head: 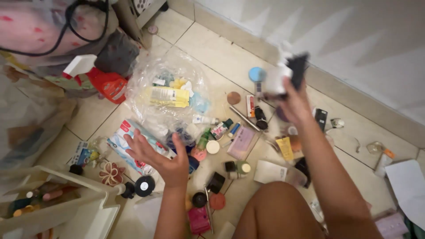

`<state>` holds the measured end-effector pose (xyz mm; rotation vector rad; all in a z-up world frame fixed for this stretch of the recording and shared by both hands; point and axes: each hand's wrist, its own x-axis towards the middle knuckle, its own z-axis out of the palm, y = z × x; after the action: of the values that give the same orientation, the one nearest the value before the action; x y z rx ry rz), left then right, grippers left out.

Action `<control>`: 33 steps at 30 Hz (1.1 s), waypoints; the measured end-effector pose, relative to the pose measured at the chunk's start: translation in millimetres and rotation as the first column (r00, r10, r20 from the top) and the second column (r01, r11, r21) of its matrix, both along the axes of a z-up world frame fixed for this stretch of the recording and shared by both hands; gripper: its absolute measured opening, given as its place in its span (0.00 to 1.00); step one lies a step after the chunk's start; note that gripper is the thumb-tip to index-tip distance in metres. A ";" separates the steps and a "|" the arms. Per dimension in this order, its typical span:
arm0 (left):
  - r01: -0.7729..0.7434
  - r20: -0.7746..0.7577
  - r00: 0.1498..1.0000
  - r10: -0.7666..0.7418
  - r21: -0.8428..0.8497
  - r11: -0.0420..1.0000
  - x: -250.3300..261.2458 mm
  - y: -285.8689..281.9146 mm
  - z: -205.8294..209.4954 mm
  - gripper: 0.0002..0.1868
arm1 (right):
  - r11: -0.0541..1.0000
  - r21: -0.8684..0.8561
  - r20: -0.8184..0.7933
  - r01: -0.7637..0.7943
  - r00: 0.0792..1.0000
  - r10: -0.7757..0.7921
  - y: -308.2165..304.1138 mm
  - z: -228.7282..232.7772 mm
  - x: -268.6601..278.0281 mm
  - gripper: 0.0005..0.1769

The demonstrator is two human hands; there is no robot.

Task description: Organizing and sorting cosmetic products from the floor into a multi-tiered storage cart.

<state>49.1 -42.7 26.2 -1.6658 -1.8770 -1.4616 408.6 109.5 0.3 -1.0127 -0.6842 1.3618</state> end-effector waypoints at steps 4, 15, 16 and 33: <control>0.068 0.136 0.988 -0.073 0.042 0.997 31.4 -12.5 42.6 0.43 | 0.995 -0.014 -0.318 -0.102 0.944 0.092 -85.8 -11.6 78.5 0.35; 0.734 0.633 0.403 -0.661 0.208 0.647 287.6 -11.6 84.7 0.41 | 0.994 -0.009 -0.422 -0.109 0.902 0.095 -202.9 96.4 76.2 0.33; 0.739 0.628 0.394 -0.671 0.218 0.638 299.7 -14.1 88.1 0.41 | 0.995 0.001 -0.417 -0.099 0.905 0.090 -213.0 107.5 80.7 0.33; 0.957 0.883 0.291 -0.368 -0.263 0.124 422.6 -96.7 102.6 0.47 | 0.994 -0.101 -0.249 0.032 0.967 -0.057 -383.3 183.6 197.0 0.34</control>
<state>471.7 -139.4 128.8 -3.4026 -2.3875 -1.7517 605.6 -273.8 183.9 -0.9047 -0.4076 1.4640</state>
